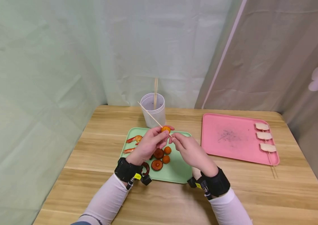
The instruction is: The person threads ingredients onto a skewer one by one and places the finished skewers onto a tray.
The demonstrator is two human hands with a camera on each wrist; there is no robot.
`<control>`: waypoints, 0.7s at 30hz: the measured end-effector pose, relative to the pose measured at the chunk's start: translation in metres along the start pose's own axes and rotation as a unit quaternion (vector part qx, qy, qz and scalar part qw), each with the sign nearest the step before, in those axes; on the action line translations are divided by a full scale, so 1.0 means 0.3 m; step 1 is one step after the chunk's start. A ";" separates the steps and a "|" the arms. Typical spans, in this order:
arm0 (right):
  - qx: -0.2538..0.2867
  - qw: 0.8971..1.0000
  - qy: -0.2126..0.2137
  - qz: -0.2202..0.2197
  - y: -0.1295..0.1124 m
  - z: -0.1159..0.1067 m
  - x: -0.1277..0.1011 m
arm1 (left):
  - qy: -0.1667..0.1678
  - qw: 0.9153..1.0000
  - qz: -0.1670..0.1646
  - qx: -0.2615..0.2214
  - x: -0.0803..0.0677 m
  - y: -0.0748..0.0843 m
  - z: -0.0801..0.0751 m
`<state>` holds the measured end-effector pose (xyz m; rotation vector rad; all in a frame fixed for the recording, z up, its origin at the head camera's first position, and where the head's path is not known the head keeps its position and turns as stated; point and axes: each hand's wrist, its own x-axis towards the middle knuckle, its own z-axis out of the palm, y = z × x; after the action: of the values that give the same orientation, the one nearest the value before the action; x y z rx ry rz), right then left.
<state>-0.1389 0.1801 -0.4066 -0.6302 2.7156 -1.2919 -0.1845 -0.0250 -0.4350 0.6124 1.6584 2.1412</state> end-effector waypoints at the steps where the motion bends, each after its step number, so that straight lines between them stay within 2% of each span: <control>1: 0.004 1.000 0.002 0.000 0.001 0.000 0.000 | 0.000 1.000 -0.002 0.003 0.001 0.000 -0.002; 9: 0.012 1.000 0.000 0.003 0.012 -0.006 -0.001 | 0.000 1.000 -0.012 0.018 0.000 0.004 -0.022; 16: 0.019 0.999 0.028 0.009 0.014 -0.037 -0.010 | -0.014 0.999 -0.034 0.022 -0.002 0.018 -0.047; 18: 0.019 0.999 0.037 0.015 0.020 -0.048 -0.014 | -0.018 0.998 -0.041 0.035 -0.003 0.027 -0.057; 21: 0.012 0.999 0.046 0.019 0.025 -0.067 -0.019 | -0.027 0.995 -0.044 0.082 -0.001 0.035 -0.073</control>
<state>-0.1409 0.2011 -0.3998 -0.5277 2.7647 -1.3746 -0.1964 -0.0456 -0.4296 0.6276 1.8084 1.9245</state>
